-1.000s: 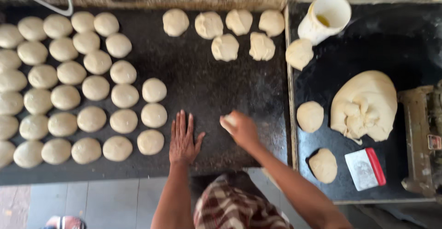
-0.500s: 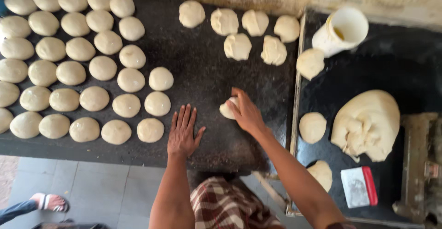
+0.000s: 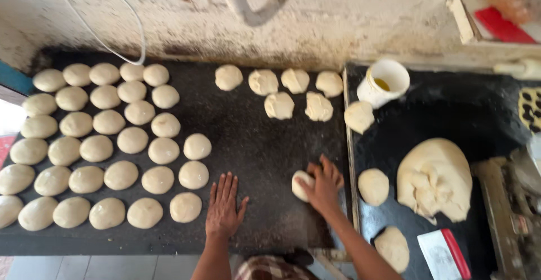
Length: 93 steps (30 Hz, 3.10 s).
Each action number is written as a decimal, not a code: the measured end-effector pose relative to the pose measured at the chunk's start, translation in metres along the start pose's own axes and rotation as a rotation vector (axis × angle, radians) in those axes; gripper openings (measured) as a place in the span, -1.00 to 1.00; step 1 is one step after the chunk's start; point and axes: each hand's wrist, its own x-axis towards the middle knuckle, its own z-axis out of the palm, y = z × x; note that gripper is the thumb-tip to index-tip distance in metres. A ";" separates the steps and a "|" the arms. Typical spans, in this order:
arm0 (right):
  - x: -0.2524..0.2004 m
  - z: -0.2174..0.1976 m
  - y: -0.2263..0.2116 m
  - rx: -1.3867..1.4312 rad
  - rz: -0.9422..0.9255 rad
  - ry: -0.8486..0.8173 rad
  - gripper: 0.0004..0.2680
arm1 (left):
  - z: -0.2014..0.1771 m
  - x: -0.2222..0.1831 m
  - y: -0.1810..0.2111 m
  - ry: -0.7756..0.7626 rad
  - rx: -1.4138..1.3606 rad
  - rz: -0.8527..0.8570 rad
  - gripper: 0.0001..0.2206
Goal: The person shapes pieces of dough into balls on a dark surface by hand, moving them to join a group of prepared dough portions.
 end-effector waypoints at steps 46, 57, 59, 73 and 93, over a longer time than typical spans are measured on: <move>0.135 0.077 -0.132 0.869 0.001 -0.541 -0.58 | -0.003 0.004 -0.007 -0.114 -0.055 -0.023 -0.30; 0.361 0.305 -0.125 0.251 -0.157 0.040 -0.52 | -0.005 0.005 -0.009 -0.038 -0.198 -0.039 -0.35; 0.374 0.297 -0.126 0.253 -0.092 -0.217 -0.59 | -0.002 0.004 -0.013 -0.041 -0.193 -0.038 -0.36; 0.015 0.008 -0.061 0.339 -0.276 -0.382 -0.60 | -0.003 0.009 -0.004 0.009 -0.112 -0.008 -0.39; 0.012 0.046 -0.026 0.428 0.072 -0.604 -0.69 | -0.004 -0.001 0.001 -0.050 0.002 -0.034 -0.40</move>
